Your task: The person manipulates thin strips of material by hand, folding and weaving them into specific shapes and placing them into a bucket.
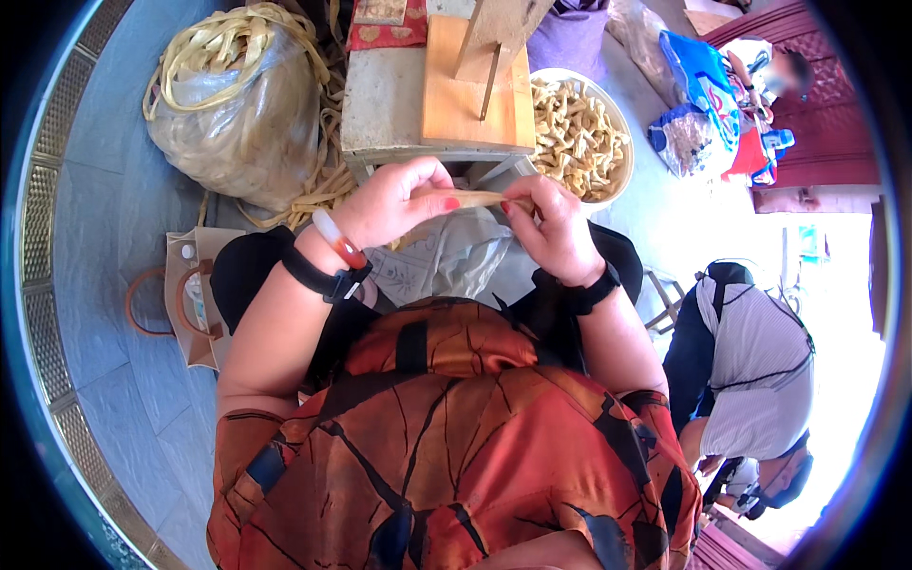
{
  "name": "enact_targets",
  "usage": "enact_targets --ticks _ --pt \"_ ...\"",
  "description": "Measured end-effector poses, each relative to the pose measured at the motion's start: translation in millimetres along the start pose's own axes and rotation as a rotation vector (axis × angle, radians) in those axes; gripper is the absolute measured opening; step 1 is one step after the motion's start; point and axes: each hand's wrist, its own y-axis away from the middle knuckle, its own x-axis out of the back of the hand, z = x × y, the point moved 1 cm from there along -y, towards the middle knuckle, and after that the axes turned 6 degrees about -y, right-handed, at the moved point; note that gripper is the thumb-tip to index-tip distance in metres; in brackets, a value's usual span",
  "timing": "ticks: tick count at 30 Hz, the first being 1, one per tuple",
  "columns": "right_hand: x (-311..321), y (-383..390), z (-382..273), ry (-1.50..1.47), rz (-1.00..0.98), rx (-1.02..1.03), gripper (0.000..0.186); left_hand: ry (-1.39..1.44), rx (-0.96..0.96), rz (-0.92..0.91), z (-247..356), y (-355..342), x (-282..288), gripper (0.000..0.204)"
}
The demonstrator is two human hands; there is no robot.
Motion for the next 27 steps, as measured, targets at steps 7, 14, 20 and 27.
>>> enact_targets --ticks 7,14,20,27 --pt "10 -70 24 0.115 0.235 0.076 0.011 -0.288 -0.038 0.398 19 -60 27 0.019" --pt "20 -63 83 0.543 0.242 0.137 0.008 -0.6 -0.045 0.46 6 -60 13 0.019" --pt "26 -28 72 0.633 0.46 0.098 0.031 -0.357 -0.115 0.397 -4 -31 -14 0.018" --pt "-19 30 8 0.13 -0.043 0.15 0.043 -0.096 -0.028 0.134 -21 4 -51 0.014"
